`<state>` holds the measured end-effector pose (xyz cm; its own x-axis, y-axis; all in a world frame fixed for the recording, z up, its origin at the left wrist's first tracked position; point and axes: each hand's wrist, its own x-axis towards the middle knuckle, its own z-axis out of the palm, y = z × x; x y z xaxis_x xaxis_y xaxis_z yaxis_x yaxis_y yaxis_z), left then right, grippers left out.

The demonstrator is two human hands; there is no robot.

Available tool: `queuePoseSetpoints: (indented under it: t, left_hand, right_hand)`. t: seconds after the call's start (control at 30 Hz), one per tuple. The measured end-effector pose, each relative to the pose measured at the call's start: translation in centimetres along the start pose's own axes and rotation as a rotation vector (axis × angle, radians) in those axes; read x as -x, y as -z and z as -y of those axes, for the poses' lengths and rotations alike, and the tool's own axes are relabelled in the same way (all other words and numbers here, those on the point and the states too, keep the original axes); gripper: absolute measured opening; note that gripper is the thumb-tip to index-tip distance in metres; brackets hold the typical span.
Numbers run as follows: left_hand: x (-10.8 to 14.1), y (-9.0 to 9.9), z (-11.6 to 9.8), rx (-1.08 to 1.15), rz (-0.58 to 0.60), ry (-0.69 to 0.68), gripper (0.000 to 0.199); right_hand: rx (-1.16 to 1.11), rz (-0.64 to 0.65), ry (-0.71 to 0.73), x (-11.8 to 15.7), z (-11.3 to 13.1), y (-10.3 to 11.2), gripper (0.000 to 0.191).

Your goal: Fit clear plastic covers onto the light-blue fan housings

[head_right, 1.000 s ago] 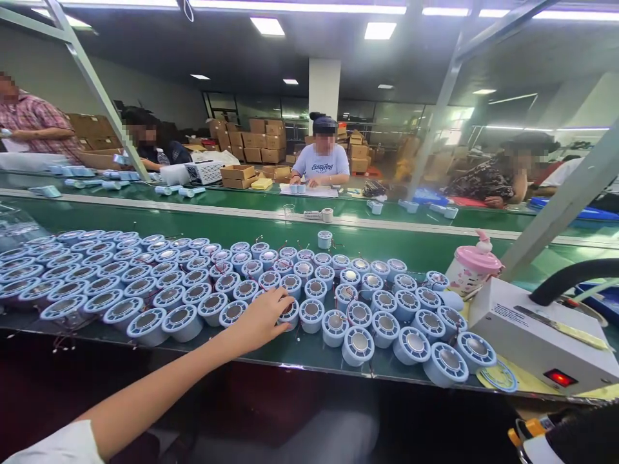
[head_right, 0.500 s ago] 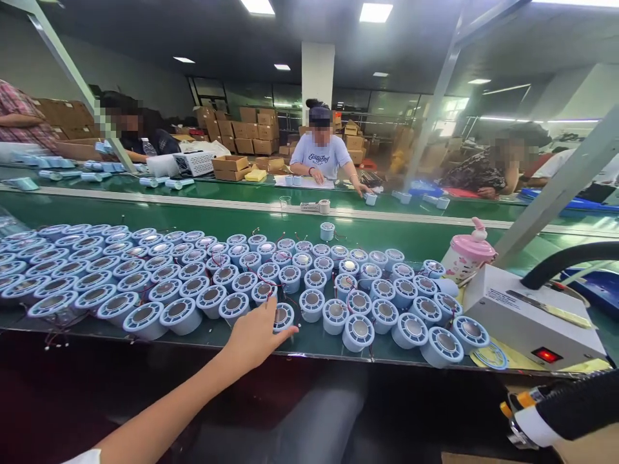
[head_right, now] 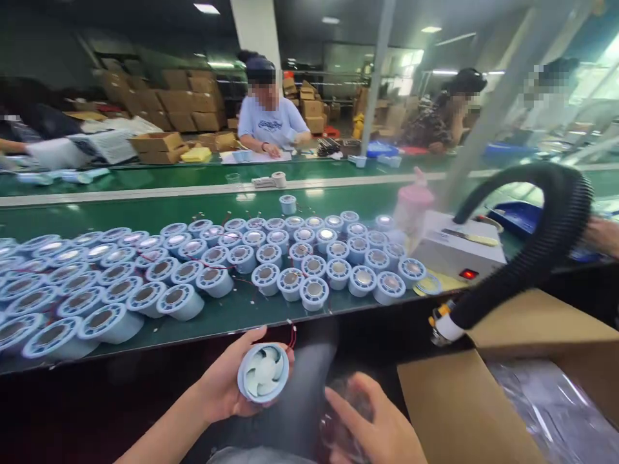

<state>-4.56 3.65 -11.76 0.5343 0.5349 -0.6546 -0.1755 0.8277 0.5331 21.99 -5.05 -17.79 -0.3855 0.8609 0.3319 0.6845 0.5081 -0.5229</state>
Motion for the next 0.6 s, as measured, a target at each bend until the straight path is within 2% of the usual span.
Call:
queuePoseSetpoints:
  t: [0.03,0.1,0.17,0.2,0.23,0.3,0.37,0.43,0.5,0.6]
  left_hand:
    - [-1.2,-0.5,0.0,-0.067,0.036,0.088,0.066]
    - [-3.2,-1.8,0.0,-0.256,0.105,0.175,0.074]
    - [-4.4,-3.3,-0.4,-0.518,0.221,0.195,0.072]
    - [-4.6,-4.2,-0.6,-0.675,0.298,0.170,0.066]
    - [-4.6,-5.0,-1.0,-0.843,0.377,0.103,0.056]
    - [-4.3,-6.6,-1.6,-1.163,0.475,-0.135,0.032]
    - [-3.8,-7.8,-1.9,-1.358,0.443,-0.394,0.018]
    - [-3.6,-8.3,-1.7,-1.391,0.349,-0.545,0.014]
    - [-3.9,-8.3,-1.1,-1.327,0.289,-0.614,0.020]
    - [-4.9,-7.4,0.1,-1.224,0.267,-0.692,0.053]
  right_hand:
    - [0.030,-0.014,0.029,-0.8,0.7,0.6,0.057]
    - [0.174,-0.063,0.049,-2.3,2.0,1.6,0.059]
    - [0.308,-0.064,-0.018,-3.3,2.6,2.5,0.059]
    - [0.345,-0.034,-0.070,-3.5,2.7,2.8,0.056]
    - [0.351,0.011,-0.123,-3.5,2.6,3.2,0.051]
    - [0.252,0.104,-0.216,-3.0,2.3,4.0,0.035]
    - [0.060,0.147,-0.315,-2.3,2.2,4.8,0.017]
    - [-0.132,0.132,-0.426,-1.7,2.3,5.4,0.005]
    - [-0.262,0.067,-0.509,-1.5,2.6,5.7,0.017]
    - [-0.344,-0.054,-0.542,-1.5,2.8,5.3,0.028]
